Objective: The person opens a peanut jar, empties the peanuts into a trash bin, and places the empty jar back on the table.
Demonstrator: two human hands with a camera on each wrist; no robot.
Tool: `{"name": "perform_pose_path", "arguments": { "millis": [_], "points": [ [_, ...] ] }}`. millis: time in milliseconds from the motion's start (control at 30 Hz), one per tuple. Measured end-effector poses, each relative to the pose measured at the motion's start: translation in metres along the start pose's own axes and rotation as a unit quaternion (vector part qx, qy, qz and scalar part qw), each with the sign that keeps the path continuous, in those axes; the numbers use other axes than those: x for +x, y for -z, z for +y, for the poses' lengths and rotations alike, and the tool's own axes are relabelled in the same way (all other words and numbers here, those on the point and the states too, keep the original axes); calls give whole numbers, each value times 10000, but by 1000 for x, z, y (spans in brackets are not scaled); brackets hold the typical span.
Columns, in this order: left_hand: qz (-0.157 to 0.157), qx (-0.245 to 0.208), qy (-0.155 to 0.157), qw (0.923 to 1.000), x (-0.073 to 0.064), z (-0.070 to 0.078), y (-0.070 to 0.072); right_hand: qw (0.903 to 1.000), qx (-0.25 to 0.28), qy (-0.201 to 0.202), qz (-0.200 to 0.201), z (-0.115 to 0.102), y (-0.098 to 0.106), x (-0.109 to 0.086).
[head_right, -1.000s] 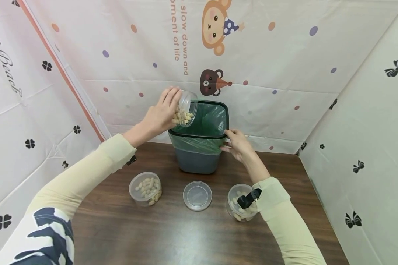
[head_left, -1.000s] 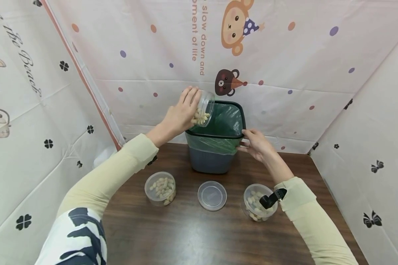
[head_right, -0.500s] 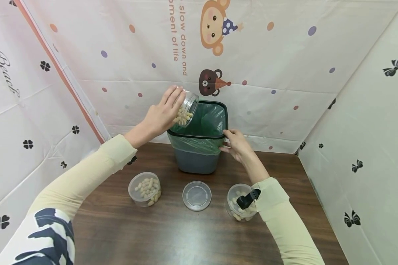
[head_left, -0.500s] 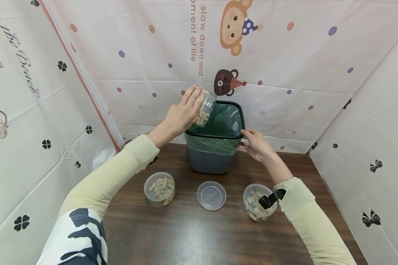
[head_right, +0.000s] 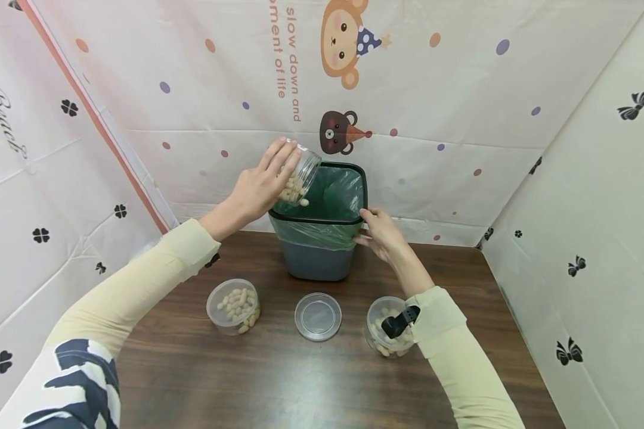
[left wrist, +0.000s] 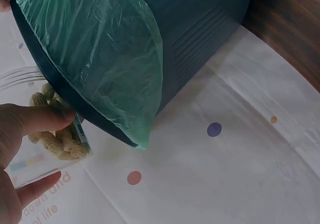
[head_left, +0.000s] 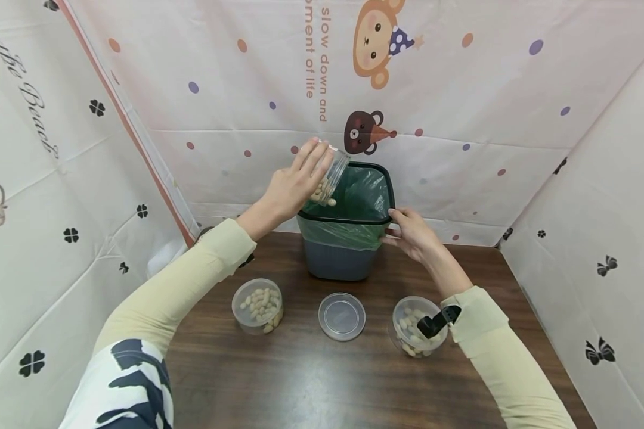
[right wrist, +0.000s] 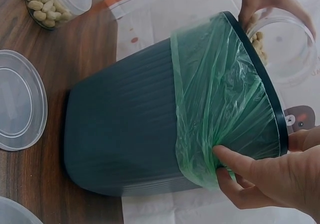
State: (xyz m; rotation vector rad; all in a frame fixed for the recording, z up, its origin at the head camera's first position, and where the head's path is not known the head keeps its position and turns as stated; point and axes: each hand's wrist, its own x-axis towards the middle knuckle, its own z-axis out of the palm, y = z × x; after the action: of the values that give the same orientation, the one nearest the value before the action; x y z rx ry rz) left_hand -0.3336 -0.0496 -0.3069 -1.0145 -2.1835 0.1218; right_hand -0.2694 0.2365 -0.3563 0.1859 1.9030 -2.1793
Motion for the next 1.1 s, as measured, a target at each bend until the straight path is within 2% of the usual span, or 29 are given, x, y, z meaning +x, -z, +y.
{"name": "perform_pose_path", "arguments": {
  "millis": [200, 433, 533, 767, 933, 1100],
  "points": [
    [10, 42, -24, 10000, -1, 1, -3, 10000, -74, 15, -10, 0, 0, 0],
    [429, 537, -211, 9974, 1, 1, -4, 9997, -248, 44, 25, -1, 0, -1],
    [509, 636, -314, 9962, 1, 0, -5, 9997, -246, 44, 28, -2, 1, -2],
    [510, 765, -396, 9950, -1, -1, -8, 9999, -147, 58, -52, -1, 1, -1],
    [353, 693, -335, 9964, -2, -1, -7, 9999, -163, 30, -48, 0, 0, -2],
    [444, 586, -272, 9969, 1, -1, -4, 9998, -146, 53, -82, 0, 0, -2]
  ]
}}
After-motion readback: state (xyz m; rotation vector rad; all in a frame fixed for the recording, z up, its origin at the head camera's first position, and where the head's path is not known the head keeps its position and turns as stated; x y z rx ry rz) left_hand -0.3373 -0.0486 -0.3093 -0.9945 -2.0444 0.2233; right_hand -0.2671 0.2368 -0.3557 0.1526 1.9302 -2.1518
